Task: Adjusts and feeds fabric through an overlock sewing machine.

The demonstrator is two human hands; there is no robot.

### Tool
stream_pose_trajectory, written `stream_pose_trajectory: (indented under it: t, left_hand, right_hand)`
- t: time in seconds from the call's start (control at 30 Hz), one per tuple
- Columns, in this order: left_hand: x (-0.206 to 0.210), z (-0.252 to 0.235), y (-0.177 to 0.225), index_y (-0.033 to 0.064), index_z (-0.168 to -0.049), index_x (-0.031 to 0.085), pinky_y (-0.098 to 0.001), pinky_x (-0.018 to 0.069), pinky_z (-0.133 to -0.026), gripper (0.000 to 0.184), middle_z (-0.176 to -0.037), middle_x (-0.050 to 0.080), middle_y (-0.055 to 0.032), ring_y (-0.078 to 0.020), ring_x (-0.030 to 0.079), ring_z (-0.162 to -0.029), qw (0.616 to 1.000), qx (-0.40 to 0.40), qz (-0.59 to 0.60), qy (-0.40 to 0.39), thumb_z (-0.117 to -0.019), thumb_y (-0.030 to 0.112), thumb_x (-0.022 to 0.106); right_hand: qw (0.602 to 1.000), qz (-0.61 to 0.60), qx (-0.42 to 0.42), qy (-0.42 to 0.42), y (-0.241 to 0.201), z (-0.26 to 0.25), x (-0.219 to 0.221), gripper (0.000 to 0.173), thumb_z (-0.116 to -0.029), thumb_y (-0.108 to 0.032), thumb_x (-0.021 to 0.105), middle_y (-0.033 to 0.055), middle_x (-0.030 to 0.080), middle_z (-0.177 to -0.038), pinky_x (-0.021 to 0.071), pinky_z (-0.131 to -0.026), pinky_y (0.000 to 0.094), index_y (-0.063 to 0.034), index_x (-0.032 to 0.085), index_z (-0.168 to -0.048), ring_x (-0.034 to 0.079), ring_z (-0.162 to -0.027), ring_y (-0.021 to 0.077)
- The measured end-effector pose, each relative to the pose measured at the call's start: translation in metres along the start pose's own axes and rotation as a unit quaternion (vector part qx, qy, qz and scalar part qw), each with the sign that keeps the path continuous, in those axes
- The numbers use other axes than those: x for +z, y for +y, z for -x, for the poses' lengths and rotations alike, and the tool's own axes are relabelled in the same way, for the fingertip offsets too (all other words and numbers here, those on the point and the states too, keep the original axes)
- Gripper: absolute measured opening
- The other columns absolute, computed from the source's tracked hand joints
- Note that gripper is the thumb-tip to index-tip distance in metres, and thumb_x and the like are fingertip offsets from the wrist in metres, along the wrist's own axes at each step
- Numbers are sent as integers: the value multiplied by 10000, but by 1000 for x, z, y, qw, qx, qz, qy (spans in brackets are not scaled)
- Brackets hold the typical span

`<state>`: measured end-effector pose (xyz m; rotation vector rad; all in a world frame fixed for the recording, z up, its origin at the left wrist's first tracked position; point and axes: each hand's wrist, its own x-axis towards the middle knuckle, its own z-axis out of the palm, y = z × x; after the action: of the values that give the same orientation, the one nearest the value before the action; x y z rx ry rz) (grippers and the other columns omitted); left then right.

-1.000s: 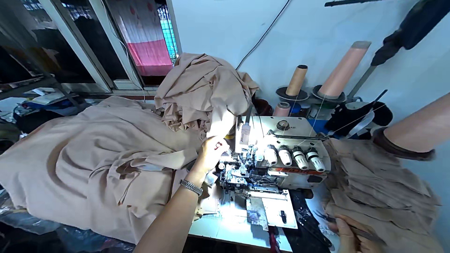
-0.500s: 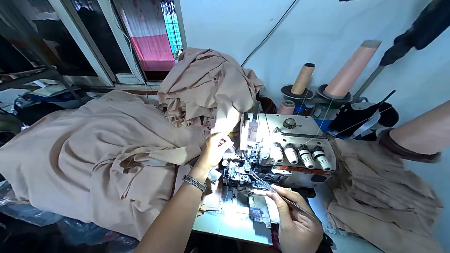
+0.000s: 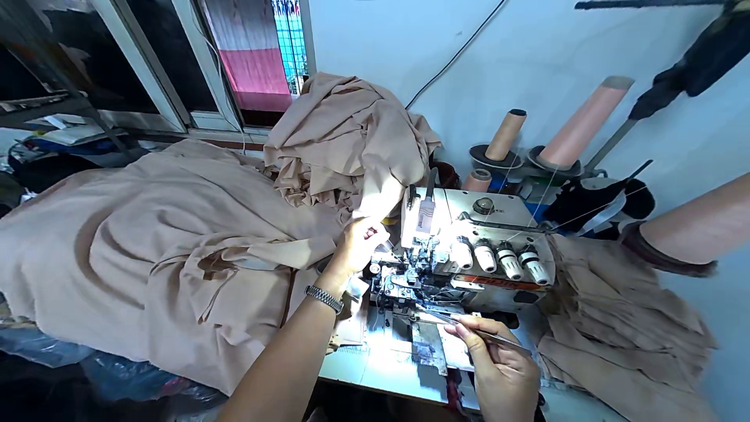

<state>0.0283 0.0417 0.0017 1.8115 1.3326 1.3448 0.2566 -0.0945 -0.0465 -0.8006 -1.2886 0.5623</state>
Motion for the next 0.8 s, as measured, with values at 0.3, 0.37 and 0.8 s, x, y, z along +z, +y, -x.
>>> stream_pose_trajectory:
  t: [0.3, 0.37, 0.8]
  left_hand:
    - [0, 2, 3, 3, -905, 680, -253, 498, -722, 59, -823, 632, -52, -83, 584, -744, 1000, 1, -16, 6, -942, 47, 692]
    - [0, 1, 3, 1, -901, 679, -254, 496, -728, 64, -833, 631, -57, -89, 585, -753, 1000, 2, -17, 5, -941, 48, 694]
    - [0, 0, 2, 1, -913, 684, -277, 506, -745, 62, -851, 643, -70, -101, 599, -771, 1000, -6, -15, 4, -946, 53, 688]
  right_hand:
    - [999, 29, 12, -21, -6, -6, 4, 125, -897, 40, 625, 39, 760, -923, 653, -744, 258, 16, 722, -972, 749, -795, 112]
    - [999, 26, 20, -14, -10, -4, 3, 130, -892, 48, 627, 35, 757, -926, 651, -743, 254, 15, 721, -976, 747, -795, 106]
    - [990, 124, 63, -4, 4, 3, -16, 177, -938, -59, 587, 74, 714, -998, 627, -769, 220, 21, 729, -1007, 722, -869, 89]
